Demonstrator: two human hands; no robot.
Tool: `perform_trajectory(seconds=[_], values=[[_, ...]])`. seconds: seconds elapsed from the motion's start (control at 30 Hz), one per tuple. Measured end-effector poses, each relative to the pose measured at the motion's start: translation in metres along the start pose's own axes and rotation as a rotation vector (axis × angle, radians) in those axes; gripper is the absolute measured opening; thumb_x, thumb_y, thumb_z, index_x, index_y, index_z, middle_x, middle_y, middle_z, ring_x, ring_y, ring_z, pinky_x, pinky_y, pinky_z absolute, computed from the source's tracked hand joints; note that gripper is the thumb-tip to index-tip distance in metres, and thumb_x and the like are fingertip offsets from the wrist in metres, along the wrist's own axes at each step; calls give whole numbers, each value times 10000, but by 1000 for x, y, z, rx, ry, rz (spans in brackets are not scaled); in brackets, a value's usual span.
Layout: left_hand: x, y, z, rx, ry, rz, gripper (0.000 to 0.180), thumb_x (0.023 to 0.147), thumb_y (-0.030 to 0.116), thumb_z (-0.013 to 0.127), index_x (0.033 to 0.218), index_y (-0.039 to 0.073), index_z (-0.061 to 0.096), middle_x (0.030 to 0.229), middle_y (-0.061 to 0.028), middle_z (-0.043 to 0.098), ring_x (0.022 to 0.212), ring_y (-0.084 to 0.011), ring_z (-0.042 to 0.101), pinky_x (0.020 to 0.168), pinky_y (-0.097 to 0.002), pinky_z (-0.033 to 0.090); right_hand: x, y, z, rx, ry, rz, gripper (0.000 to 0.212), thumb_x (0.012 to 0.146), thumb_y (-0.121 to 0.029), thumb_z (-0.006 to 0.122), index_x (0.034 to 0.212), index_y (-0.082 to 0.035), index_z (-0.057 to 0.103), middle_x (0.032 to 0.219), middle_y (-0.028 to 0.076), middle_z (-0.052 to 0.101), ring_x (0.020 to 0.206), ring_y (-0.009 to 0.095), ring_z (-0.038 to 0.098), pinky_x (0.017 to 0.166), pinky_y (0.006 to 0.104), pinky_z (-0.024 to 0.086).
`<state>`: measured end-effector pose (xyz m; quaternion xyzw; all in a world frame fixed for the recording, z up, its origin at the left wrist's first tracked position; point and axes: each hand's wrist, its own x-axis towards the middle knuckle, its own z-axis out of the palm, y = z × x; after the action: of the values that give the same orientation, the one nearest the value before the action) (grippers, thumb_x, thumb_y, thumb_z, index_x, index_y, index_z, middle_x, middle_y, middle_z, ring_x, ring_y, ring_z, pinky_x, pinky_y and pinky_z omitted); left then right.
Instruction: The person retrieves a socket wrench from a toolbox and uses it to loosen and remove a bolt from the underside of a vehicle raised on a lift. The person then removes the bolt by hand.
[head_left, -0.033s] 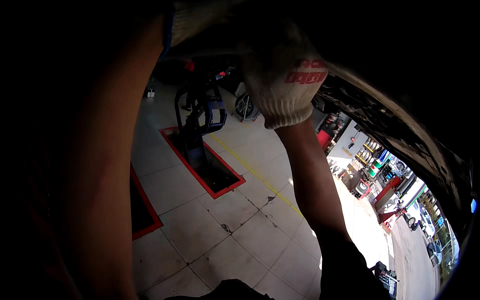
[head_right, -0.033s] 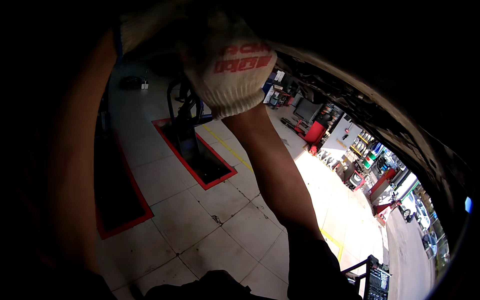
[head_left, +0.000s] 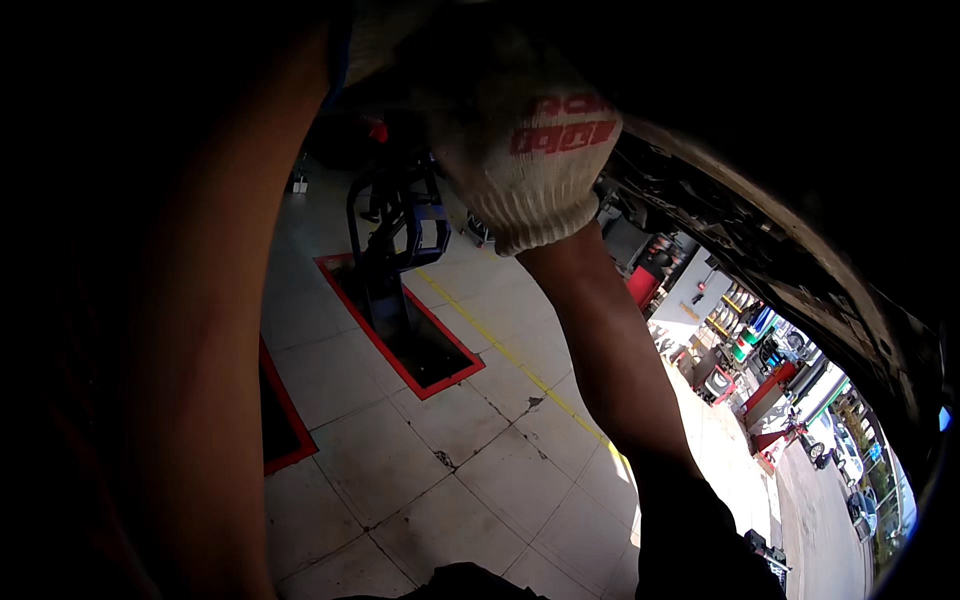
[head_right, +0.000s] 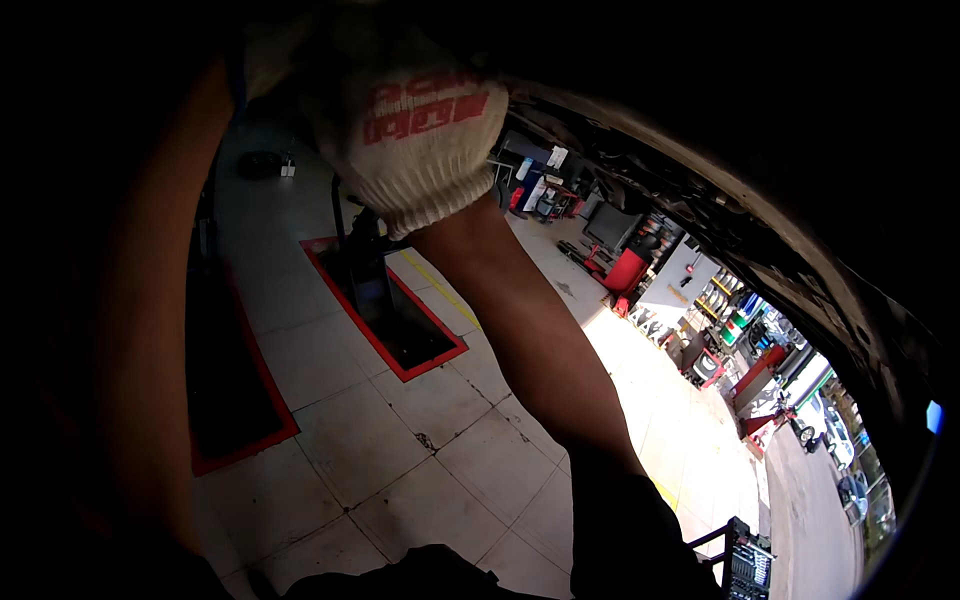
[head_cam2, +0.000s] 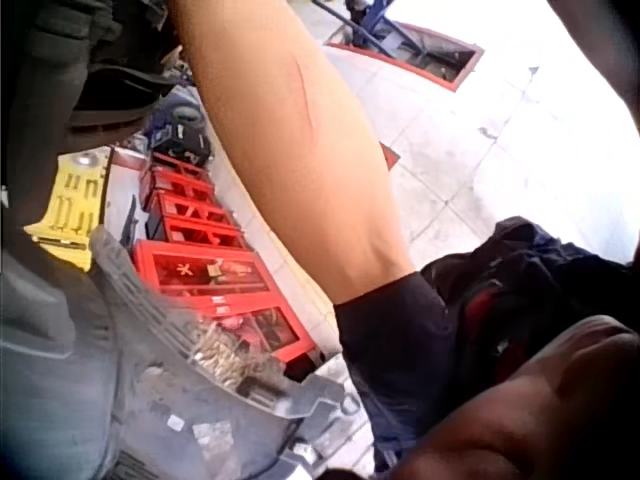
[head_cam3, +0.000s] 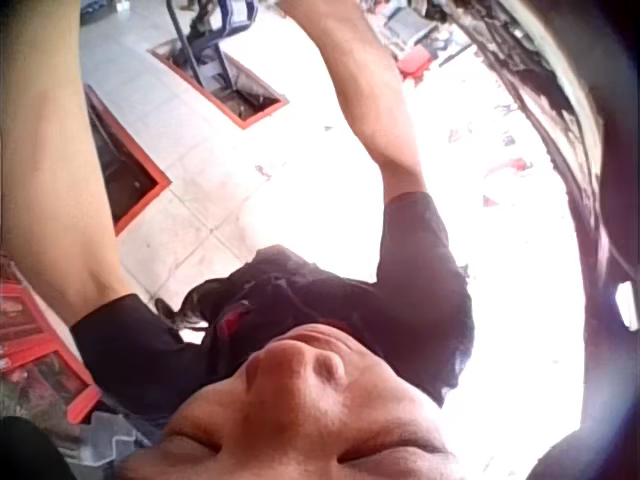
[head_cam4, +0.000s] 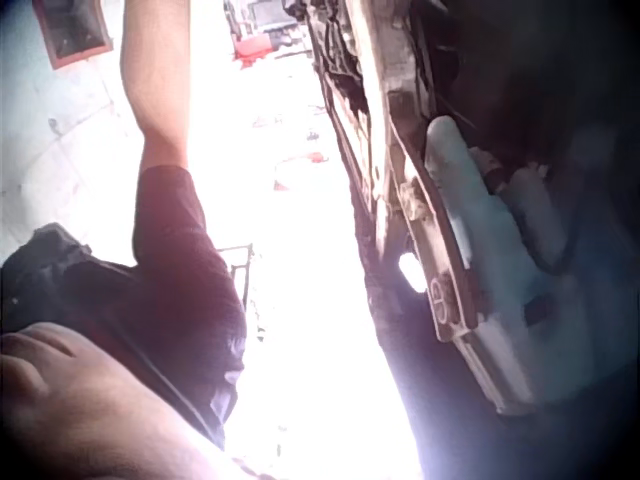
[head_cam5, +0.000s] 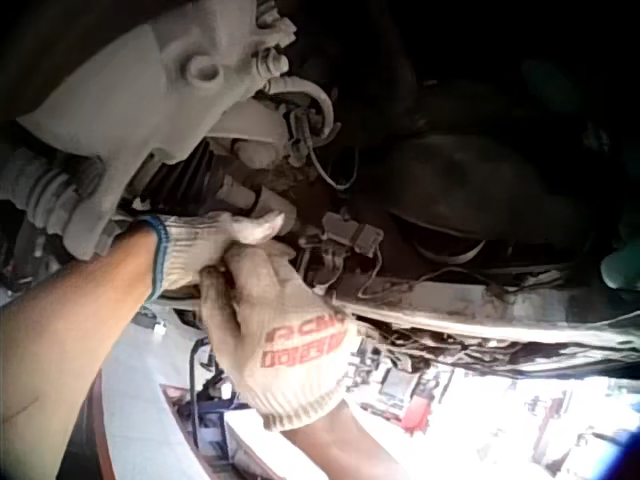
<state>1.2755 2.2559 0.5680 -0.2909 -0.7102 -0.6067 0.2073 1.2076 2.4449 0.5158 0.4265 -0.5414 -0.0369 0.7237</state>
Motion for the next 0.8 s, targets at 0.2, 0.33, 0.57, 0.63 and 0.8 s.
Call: perform_trajectory(seconds=[0.2,0.33,0.57,0.63,0.8], values=[[20,-15,-10,183,90,173,527,1093,470,463,1351,33,605,1316,-106,665,1095,-192,617,978,-320,494,1,40,-43,873,33,485,299,996,-178,687,1195,40,637,1011,160,759,890,226,764,716,323,627],[31,-18,-2,-132,-86,152,545,1095,453,474,1405,13,558,1402,-115,627,1185,-186,605,1033,-332,493,11,-4,-10,189,117,98,360,950,-312,714,1176,-35,671,982,119,752,827,259,753,681,354,601],[30,-10,-9,48,7,174,624,1088,502,455,1451,-3,501,1442,-141,582,1263,-228,557,1065,-359,471,18,37,-48,518,-59,520,290,999,-207,690,1169,25,651,1107,160,753,952,227,761,788,331,622],[29,-9,-12,30,5,166,623,1088,501,453,1452,-3,500,1443,-141,581,1264,-229,556,1067,-360,470,30,-7,-31,258,33,247,283,986,-220,702,1167,-6,664,1040,150,757,916,230,762,773,330,619],[29,-5,-23,41,24,159,620,1089,497,450,1453,-3,499,1446,-142,578,1268,-230,553,1071,-361,467,32,8,-29,363,-23,243,219,976,-138,679,1161,-21,668,957,144,754,857,243,760,747,333,613]])
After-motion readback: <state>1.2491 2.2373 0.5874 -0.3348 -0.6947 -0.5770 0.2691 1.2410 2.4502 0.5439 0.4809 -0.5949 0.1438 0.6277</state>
